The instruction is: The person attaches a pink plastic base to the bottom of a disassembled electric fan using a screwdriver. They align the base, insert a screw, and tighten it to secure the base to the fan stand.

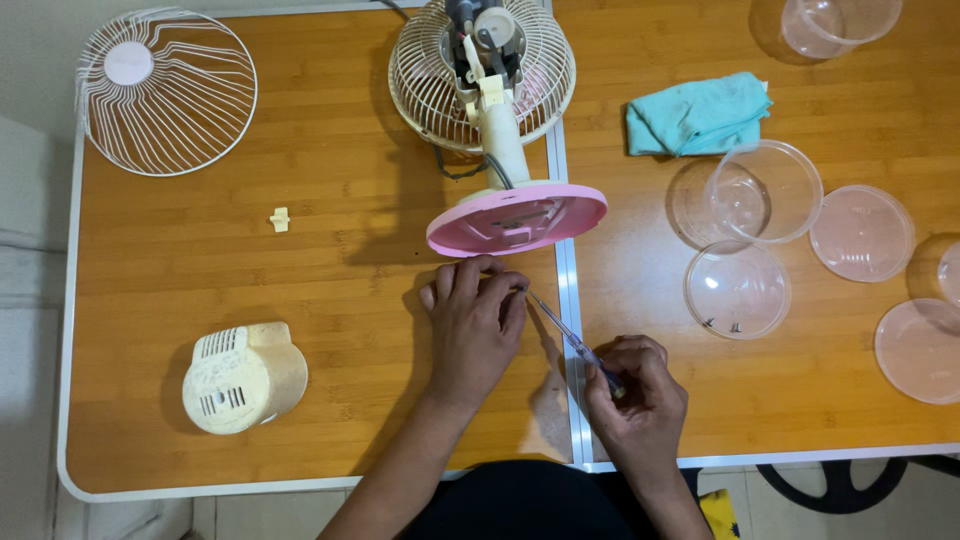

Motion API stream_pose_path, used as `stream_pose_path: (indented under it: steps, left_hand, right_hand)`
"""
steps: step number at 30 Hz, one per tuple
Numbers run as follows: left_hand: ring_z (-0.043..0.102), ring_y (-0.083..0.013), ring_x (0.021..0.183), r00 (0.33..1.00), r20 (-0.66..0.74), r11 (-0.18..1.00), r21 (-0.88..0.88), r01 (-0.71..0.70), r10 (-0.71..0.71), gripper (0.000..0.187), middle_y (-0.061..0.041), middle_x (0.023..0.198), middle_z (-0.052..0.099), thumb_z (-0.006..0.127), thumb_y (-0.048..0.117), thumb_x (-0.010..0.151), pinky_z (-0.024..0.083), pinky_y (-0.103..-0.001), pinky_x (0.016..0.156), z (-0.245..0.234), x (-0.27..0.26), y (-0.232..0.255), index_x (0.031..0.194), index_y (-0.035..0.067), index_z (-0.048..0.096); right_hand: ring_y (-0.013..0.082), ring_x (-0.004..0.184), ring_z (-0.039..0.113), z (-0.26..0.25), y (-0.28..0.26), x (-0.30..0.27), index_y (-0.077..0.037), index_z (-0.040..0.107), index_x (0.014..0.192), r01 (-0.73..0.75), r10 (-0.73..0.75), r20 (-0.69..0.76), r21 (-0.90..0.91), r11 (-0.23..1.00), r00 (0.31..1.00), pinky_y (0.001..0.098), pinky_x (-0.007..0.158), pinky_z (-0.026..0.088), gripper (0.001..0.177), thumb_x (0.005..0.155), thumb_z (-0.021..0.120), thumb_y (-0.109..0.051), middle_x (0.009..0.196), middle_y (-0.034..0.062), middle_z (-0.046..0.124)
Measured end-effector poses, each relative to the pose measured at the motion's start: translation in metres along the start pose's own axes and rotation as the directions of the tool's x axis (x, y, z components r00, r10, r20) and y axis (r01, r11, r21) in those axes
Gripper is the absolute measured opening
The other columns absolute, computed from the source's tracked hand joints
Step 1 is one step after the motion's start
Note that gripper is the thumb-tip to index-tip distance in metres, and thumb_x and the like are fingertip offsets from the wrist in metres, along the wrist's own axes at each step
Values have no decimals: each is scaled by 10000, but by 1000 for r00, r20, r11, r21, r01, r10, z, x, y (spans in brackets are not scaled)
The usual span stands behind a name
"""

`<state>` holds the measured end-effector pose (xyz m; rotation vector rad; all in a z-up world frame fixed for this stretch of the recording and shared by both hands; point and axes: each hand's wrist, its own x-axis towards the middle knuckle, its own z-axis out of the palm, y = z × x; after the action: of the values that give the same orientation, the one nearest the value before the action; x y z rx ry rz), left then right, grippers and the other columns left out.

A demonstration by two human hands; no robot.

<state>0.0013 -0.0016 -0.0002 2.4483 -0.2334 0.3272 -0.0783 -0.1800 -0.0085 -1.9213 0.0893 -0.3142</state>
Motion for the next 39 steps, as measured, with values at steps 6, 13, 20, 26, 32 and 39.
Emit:
stream_pose_path:
  steps: [6, 13, 20, 26, 32, 39]
  left_hand:
    - [504, -192, 1052, 1000, 4, 999, 23, -24, 24, 124, 27, 1090, 610, 747, 243, 908, 316, -420, 902, 3, 1, -2, 994, 156, 767]
    - [514, -197, 1049, 1000, 0, 999, 14, -30, 30, 114, 28, 1088, 618, 732, 228, 908, 317, -425, 909, 4, -1, -3, 989, 156, 768]
    - [516, -200, 1036, 1000, -10, 1000, 16, -15, 15, 93, 31, 1066, 619, 729, 222, 917, 315, -425, 884, 5, 0, -4, 978, 160, 762]
    - [516, -198, 1022, 1000, -23, 1000, 23, -17, 18, 89, 33, 1063, 622, 730, 211, 921, 314, -419, 903, 7, -2, -5, 989, 163, 760]
    - [520, -199, 1039, 998, -44, 999, 29, -39, 41, 106, 34, 1064, 632, 733, 219, 912, 300, -439, 955, 6, -2, -5, 999, 163, 758]
    - [524, -199, 1054, 998, -56, 999, 22, -42, 43, 88, 35, 1062, 637, 715, 206, 936, 288, -454, 988, 7, -2, -6, 1003, 162, 750]
  right_hand:
    - [103, 788, 591, 0, -1, 2, 18, 593, 920, 28, -27, 14, -45, 999, 1000, 216, 619, 501, 159, 841, 729, 41, 977, 86, 616]
    - [100, 808, 593, 0, -1, 2, 15, 594, 913, 54, -53, 17, -65, 996, 998, 212, 603, 499, 158, 842, 734, 35, 956, 85, 617]
    - [100, 749, 587, 1, -1, 2, 12, 605, 899, 6, -6, -7, -69, 998, 1000, 215, 565, 484, 157, 824, 743, 18, 947, 85, 618]
    - [114, 802, 604, 0, -3, 1, 7, 606, 903, 77, -77, 4, -98, 992, 997, 229, 620, 510, 153, 833, 742, 15, 949, 88, 631]
    - [107, 762, 643, 1, -1, 2, 17, 609, 895, -16, 17, 20, -75, 997, 1000, 224, 576, 545, 148, 840, 744, -11, 969, 87, 632]
    - [104, 858, 698, 1, -8, 2, 36, 622, 986, -40, 40, 26, 29, 999, 999, 232, 714, 592, 148, 881, 718, -6, 1024, 87, 633]
